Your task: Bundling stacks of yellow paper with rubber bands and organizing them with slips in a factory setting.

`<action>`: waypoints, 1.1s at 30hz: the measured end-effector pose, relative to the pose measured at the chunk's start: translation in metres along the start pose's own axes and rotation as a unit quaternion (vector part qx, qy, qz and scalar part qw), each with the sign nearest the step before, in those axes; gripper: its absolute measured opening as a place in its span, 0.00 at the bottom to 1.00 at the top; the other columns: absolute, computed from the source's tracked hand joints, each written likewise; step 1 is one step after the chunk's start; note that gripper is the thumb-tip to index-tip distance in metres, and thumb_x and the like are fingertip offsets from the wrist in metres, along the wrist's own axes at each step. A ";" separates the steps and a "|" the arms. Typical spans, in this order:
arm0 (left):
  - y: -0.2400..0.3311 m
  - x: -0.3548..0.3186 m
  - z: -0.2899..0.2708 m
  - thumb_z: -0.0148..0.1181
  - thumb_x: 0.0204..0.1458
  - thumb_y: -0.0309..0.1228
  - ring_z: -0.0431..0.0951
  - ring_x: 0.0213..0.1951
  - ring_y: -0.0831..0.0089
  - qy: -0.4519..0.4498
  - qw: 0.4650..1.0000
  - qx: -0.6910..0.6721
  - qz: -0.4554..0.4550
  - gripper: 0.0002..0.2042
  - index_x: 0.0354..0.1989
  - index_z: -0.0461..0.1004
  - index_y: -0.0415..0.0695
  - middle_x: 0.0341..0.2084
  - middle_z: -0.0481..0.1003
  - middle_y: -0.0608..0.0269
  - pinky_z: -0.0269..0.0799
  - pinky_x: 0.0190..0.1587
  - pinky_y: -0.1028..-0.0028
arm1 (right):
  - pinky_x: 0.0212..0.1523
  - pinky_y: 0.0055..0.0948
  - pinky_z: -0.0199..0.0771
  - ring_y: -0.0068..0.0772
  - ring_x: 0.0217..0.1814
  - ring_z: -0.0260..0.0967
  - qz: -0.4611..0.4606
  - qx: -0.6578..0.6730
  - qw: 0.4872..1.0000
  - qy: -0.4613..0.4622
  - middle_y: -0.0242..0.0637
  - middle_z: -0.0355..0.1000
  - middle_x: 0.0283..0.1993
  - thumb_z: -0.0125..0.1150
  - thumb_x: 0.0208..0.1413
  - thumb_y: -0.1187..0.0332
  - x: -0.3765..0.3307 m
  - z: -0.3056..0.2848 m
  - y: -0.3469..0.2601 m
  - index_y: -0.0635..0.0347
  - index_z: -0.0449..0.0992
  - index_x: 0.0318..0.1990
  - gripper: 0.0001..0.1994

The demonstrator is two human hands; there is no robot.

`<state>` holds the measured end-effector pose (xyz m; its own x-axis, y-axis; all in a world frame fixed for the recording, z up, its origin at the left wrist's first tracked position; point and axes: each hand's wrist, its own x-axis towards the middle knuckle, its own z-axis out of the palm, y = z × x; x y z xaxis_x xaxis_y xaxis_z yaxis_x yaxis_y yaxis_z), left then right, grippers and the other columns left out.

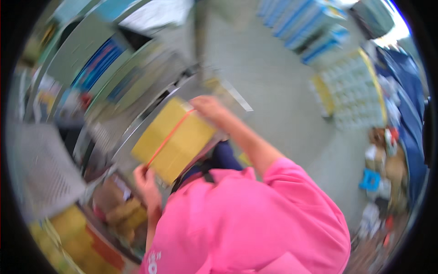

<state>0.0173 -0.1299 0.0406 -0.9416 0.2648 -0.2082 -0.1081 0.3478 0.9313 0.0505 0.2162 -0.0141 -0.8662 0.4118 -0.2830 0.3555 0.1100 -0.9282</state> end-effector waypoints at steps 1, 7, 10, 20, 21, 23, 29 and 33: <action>-0.003 0.002 -0.003 0.52 0.57 0.24 0.67 0.39 0.78 -0.016 1.000 -0.008 -0.001 0.08 0.44 0.68 0.38 0.36 0.68 0.67 0.64 0.44 0.77 | 0.55 0.37 0.70 0.45 0.53 0.70 -0.060 -0.086 0.994 0.014 0.45 0.73 0.52 0.49 0.62 0.60 0.011 0.003 0.009 0.61 0.77 0.47 0.16; -0.007 0.018 0.005 0.43 0.64 0.50 0.64 0.59 0.66 -0.033 0.933 -0.322 -0.159 0.25 0.56 0.63 0.41 0.55 0.66 0.57 0.59 0.61 0.65 | 0.51 0.37 0.71 0.47 0.49 0.73 0.036 0.000 0.999 0.039 0.45 0.76 0.45 0.51 0.58 0.54 -0.012 0.012 0.006 0.55 0.78 0.46 0.18; -0.019 0.030 0.009 0.43 0.64 0.46 0.70 0.54 0.64 -0.170 0.890 -0.349 -0.237 0.24 0.58 0.62 0.39 0.53 0.68 0.56 0.66 0.56 0.63 | 0.50 0.38 0.71 0.50 0.48 0.72 0.019 0.004 0.997 0.078 0.46 0.76 0.44 0.48 0.59 0.57 -0.032 0.021 0.016 0.56 0.78 0.44 0.17; 0.042 -0.055 0.195 0.44 0.62 0.45 0.75 0.50 0.61 -0.159 0.940 -0.216 -0.211 0.23 0.59 0.64 0.42 0.51 0.71 0.54 0.74 0.49 0.64 | 0.56 0.34 0.67 0.43 0.54 0.70 0.034 0.162 0.954 0.249 0.44 0.74 0.50 0.51 0.60 0.63 -0.191 -0.109 0.086 0.59 0.77 0.46 0.14; 0.048 -0.066 0.226 0.44 0.61 0.45 0.75 0.51 0.60 -0.196 0.943 -0.181 -0.201 0.24 0.59 0.65 0.42 0.52 0.71 0.55 0.74 0.50 0.63 | 0.56 0.33 0.67 0.41 0.55 0.70 0.014 0.162 0.937 0.310 0.43 0.74 0.51 0.51 0.60 0.63 -0.212 -0.137 0.104 0.58 0.77 0.47 0.14; 0.065 -0.096 0.291 0.44 0.61 0.45 0.75 0.51 0.60 -0.244 0.932 -0.169 -0.209 0.23 0.59 0.65 0.42 0.52 0.71 0.55 0.74 0.50 0.63 | 0.56 0.32 0.66 0.39 0.56 0.70 -0.008 0.168 0.908 0.383 0.41 0.73 0.52 0.52 0.61 0.62 -0.258 -0.193 0.133 0.57 0.77 0.48 0.14; 0.098 -0.184 0.501 0.41 0.61 0.43 0.74 0.52 0.58 -0.400 0.833 -0.214 -0.318 0.23 0.58 0.66 0.41 0.54 0.71 0.53 0.72 0.52 0.60 | 0.55 0.29 0.67 0.31 0.52 0.69 0.128 0.266 0.878 0.377 0.40 0.74 0.49 0.48 0.64 0.62 -0.410 -0.364 0.196 0.54 0.71 0.56 0.16; 0.133 -0.263 0.633 0.40 0.61 0.43 0.74 0.52 0.57 -0.458 0.801 -0.169 -0.346 0.23 0.57 0.67 0.40 0.54 0.71 0.53 0.72 0.53 0.58 | 0.54 0.35 0.69 0.43 0.52 0.72 0.103 0.257 0.827 0.490 0.48 0.74 0.50 0.48 0.62 0.59 -0.485 -0.457 0.235 0.60 0.70 0.54 0.18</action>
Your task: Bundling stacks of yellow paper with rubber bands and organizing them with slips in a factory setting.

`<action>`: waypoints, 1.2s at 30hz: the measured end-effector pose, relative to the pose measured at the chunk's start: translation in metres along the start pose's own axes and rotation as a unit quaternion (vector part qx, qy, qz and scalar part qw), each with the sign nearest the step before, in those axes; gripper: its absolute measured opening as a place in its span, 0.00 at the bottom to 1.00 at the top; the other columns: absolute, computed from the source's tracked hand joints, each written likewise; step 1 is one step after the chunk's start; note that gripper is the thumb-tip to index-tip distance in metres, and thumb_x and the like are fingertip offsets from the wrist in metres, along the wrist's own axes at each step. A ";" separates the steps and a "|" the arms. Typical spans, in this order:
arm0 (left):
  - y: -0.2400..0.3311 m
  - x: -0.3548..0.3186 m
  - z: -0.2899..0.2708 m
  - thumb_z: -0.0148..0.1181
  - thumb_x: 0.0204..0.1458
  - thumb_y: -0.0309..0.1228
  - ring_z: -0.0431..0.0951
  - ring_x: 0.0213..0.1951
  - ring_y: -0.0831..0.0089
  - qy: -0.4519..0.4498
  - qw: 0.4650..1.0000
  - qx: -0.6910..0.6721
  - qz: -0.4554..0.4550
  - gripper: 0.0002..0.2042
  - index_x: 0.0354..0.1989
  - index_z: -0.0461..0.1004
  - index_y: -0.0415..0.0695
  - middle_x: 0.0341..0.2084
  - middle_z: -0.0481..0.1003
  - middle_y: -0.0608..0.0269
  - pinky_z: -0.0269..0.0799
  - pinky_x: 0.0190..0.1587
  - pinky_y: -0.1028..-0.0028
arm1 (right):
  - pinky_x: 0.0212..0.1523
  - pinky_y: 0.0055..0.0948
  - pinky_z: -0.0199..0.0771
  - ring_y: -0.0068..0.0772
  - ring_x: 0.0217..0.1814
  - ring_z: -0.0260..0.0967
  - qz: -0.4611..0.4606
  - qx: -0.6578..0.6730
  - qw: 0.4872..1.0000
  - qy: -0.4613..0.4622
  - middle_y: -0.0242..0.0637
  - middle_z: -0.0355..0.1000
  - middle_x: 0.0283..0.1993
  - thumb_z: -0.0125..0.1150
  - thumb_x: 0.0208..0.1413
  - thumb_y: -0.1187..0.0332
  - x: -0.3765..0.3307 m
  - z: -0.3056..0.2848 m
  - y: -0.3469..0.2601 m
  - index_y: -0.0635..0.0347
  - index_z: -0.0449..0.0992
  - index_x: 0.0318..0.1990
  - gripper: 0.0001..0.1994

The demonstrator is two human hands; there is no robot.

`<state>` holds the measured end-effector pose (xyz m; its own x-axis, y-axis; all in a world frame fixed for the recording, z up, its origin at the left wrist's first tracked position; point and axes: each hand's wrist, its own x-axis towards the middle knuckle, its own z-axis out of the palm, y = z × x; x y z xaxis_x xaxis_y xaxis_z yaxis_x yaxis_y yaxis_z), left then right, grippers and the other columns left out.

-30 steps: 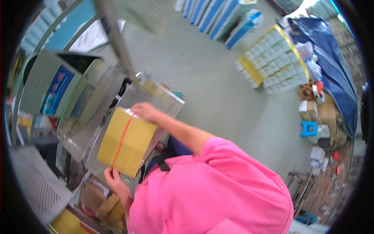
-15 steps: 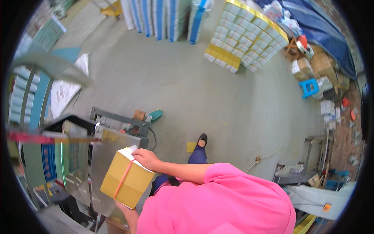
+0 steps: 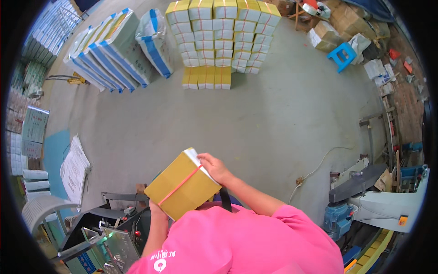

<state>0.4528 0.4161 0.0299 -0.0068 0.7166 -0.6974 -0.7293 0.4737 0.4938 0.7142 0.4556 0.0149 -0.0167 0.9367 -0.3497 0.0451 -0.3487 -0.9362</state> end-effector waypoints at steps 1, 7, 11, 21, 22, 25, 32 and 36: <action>-0.004 0.025 0.020 0.40 0.61 0.43 0.74 0.52 0.57 0.001 1.000 0.001 -0.003 0.23 0.57 0.67 0.40 0.54 0.71 0.53 0.72 0.53 0.58 | 0.54 0.35 0.69 0.43 0.52 0.72 0.003 0.001 1.000 0.002 0.48 0.74 0.50 0.48 0.62 0.59 0.015 -0.019 -0.003 0.60 0.70 0.54 0.18; -0.027 0.177 0.132 0.40 0.62 0.43 0.75 0.51 0.57 -0.085 0.993 0.064 -0.047 0.22 0.55 0.69 0.40 0.51 0.73 0.53 0.72 0.53 0.58 | 0.56 0.32 0.68 0.43 0.56 0.71 0.003 -0.018 0.997 0.075 0.51 0.72 0.53 0.49 0.63 0.61 0.128 -0.137 -0.019 0.62 0.71 0.54 0.18; -0.053 0.282 0.243 0.41 0.62 0.42 0.76 0.47 0.59 -0.062 0.995 0.031 -0.068 0.20 0.51 0.71 0.40 0.47 0.75 0.54 0.75 0.50 0.60 | 0.60 0.28 0.62 0.32 0.57 0.67 0.076 -0.018 0.994 0.076 0.42 0.73 0.53 0.47 0.65 0.62 0.230 -0.224 -0.024 0.64 0.71 0.56 0.19; -0.115 0.413 0.426 0.41 0.63 0.44 0.77 0.46 0.63 0.064 0.993 0.015 -0.101 0.20 0.47 0.71 0.41 0.44 0.76 0.58 0.74 0.50 0.61 | 0.57 0.26 0.65 0.30 0.54 0.69 0.177 -0.020 0.984 -0.018 0.40 0.74 0.53 0.44 0.65 0.64 0.452 -0.409 -0.080 0.65 0.73 0.55 0.18; -0.122 0.427 0.436 0.41 0.63 0.44 0.77 0.46 0.63 0.074 0.992 0.008 -0.105 0.20 0.47 0.71 0.41 0.44 0.76 0.58 0.74 0.50 0.61 | 0.56 0.27 0.66 0.30 0.54 0.69 0.175 -0.034 0.984 -0.030 0.39 0.74 0.53 0.44 0.65 0.62 0.475 -0.422 -0.076 0.64 0.74 0.55 0.19; -0.165 0.470 0.453 0.37 0.65 0.47 0.75 0.49 0.63 0.124 0.980 -0.066 -0.139 0.23 0.49 0.70 0.41 0.46 0.75 0.59 0.72 0.53 0.62 | 0.58 0.27 0.64 0.30 0.56 0.68 0.191 -0.054 0.975 -0.103 0.39 0.73 0.55 0.42 0.66 0.59 0.540 -0.450 -0.063 0.64 0.73 0.56 0.21; -0.336 0.588 0.447 0.31 0.66 0.52 0.70 0.56 0.62 0.194 0.939 -0.242 -0.149 0.27 0.55 0.67 0.43 0.54 0.70 0.59 0.66 0.58 0.62 | 0.62 0.28 0.60 0.31 0.63 0.63 0.278 -0.172 0.915 -0.236 0.41 0.69 0.59 0.41 0.66 0.57 0.683 -0.530 0.089 0.62 0.69 0.60 0.23; -0.439 0.667 0.447 0.31 0.65 0.51 0.70 0.56 0.62 0.246 0.905 -0.313 -0.152 0.27 0.56 0.67 0.43 0.54 0.70 0.60 0.67 0.58 0.63 | 0.63 0.28 0.59 0.32 0.64 0.62 0.347 -0.145 0.883 -0.281 0.41 0.67 0.61 0.40 0.67 0.54 0.755 -0.577 0.195 0.62 0.67 0.62 0.25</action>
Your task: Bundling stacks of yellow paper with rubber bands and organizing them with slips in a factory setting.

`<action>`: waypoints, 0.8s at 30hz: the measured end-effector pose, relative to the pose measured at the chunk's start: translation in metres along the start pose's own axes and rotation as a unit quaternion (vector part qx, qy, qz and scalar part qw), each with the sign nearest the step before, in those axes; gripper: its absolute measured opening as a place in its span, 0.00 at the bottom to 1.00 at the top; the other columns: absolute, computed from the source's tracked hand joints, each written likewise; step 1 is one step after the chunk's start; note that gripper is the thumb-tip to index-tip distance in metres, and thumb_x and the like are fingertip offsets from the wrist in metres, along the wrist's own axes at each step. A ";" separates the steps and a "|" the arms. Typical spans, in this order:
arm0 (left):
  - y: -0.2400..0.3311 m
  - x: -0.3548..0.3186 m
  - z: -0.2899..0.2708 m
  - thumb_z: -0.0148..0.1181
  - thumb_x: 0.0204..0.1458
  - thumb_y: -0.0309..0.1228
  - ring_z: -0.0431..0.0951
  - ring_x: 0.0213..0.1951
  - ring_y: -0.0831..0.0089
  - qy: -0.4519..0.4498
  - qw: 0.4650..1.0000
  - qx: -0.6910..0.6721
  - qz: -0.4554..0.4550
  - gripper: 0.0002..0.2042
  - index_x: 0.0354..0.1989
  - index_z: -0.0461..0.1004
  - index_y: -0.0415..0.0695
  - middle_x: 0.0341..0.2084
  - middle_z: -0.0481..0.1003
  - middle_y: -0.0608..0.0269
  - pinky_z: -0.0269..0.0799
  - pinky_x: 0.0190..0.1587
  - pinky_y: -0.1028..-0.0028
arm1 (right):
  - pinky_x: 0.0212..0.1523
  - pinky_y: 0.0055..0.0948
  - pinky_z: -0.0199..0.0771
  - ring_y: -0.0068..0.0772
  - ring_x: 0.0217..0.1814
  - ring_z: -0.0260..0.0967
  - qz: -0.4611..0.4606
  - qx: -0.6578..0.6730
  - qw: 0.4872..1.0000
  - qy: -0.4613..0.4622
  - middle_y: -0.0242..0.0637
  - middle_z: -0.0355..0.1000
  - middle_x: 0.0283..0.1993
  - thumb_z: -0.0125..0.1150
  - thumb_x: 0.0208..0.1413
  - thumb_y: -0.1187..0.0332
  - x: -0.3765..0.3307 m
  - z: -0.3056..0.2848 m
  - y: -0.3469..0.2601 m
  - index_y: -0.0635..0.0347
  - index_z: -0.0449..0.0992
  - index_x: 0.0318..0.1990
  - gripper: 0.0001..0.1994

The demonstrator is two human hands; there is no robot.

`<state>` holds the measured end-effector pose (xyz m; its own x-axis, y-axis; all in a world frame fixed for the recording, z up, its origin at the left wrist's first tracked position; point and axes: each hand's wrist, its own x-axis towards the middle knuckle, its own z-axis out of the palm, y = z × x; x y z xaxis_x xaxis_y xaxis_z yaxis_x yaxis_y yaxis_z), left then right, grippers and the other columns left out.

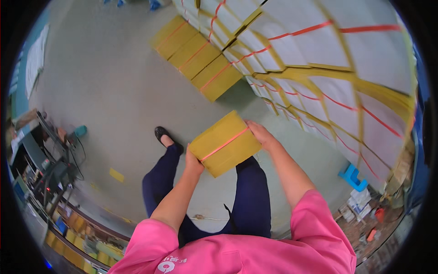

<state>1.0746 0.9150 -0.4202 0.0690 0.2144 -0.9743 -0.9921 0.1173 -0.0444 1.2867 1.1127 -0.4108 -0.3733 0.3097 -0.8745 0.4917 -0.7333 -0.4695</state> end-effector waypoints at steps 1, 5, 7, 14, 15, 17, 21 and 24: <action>-0.018 0.021 0.003 0.31 0.65 0.51 0.70 0.56 0.62 0.040 0.999 -0.013 0.004 0.27 0.56 0.67 0.43 0.54 0.70 0.60 0.67 0.58 0.63 | 0.63 0.28 0.58 0.32 0.64 0.61 0.007 0.005 1.000 -0.022 0.42 0.66 0.62 0.40 0.67 0.53 0.020 -0.019 0.014 0.62 0.66 0.62 0.26; -0.055 0.105 0.008 0.38 0.64 0.46 0.73 0.53 0.64 0.074 0.997 -0.017 0.030 0.21 0.51 0.70 0.44 0.50 0.73 0.60 0.69 0.57 0.63 | 0.65 0.29 0.56 0.34 0.67 0.58 0.063 -0.004 0.996 -0.058 0.43 0.63 0.65 0.41 0.66 0.50 0.091 -0.064 0.040 0.65 0.64 0.63 0.28; -0.072 0.151 0.022 0.39 0.64 0.45 0.73 0.53 0.64 0.048 0.998 -0.024 0.038 0.20 0.51 0.70 0.44 0.50 0.74 0.60 0.69 0.56 0.63 | 0.67 0.30 0.53 0.35 0.69 0.55 0.044 -0.043 0.998 -0.025 0.45 0.60 0.67 0.42 0.65 0.48 0.126 -0.102 0.060 0.68 0.64 0.63 0.31; -0.049 0.259 0.032 0.34 0.63 0.50 0.66 0.61 0.64 -0.056 0.991 -0.001 0.123 0.28 0.61 0.63 0.43 0.58 0.67 0.58 0.60 0.63 0.59 | 0.68 0.31 0.52 0.40 0.70 0.55 -0.039 -0.137 0.989 0.043 0.47 0.59 0.68 0.42 0.65 0.46 0.209 -0.107 0.033 0.68 0.63 0.63 0.33; -0.056 0.262 0.044 0.34 0.63 0.50 0.66 0.61 0.64 -0.058 0.992 -0.002 0.109 0.28 0.61 0.63 0.43 0.58 0.67 0.58 0.60 0.63 0.59 | 0.67 0.32 0.53 0.42 0.69 0.56 -0.091 -0.174 0.975 0.106 0.49 0.60 0.67 0.44 0.64 0.49 0.215 -0.118 0.039 0.68 0.63 0.63 0.31; -0.060 0.261 0.057 0.27 0.64 0.51 0.50 0.69 0.56 0.021 0.997 0.042 0.061 0.31 0.71 0.45 0.48 0.70 0.48 0.56 0.47 0.67 0.47 | 0.67 0.33 0.54 0.44 0.69 0.56 -0.140 -0.206 0.954 0.168 0.50 0.61 0.66 0.46 0.64 0.51 0.211 -0.121 0.055 0.68 0.63 0.63 0.29; -0.055 0.247 0.024 0.25 0.63 0.53 0.38 0.72 0.51 0.026 0.997 0.066 0.001 0.31 0.73 0.33 0.56 0.73 0.35 0.58 0.38 0.66 0.39 | 0.66 0.36 0.56 0.48 0.69 0.55 -0.221 -0.164 0.895 0.352 0.50 0.60 0.66 0.54 0.61 0.64 0.160 -0.061 0.091 0.68 0.62 0.63 0.25; -0.070 0.253 0.032 0.28 0.63 0.51 0.40 0.71 0.49 0.031 0.996 0.070 -0.040 0.31 0.73 0.34 0.58 0.73 0.37 0.57 0.39 0.66 0.39 | 0.67 0.48 0.53 0.53 0.71 0.51 -0.116 0.067 0.916 0.379 0.46 0.52 0.71 0.57 0.59 0.60 0.149 -0.071 0.136 0.64 0.52 0.68 0.33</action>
<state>1.1652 0.9923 -0.6568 0.1354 0.1385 -0.9811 -0.9593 0.2659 -0.0949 1.3541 1.1018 -0.6136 0.2228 0.7607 -0.6096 0.3484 -0.6462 -0.6790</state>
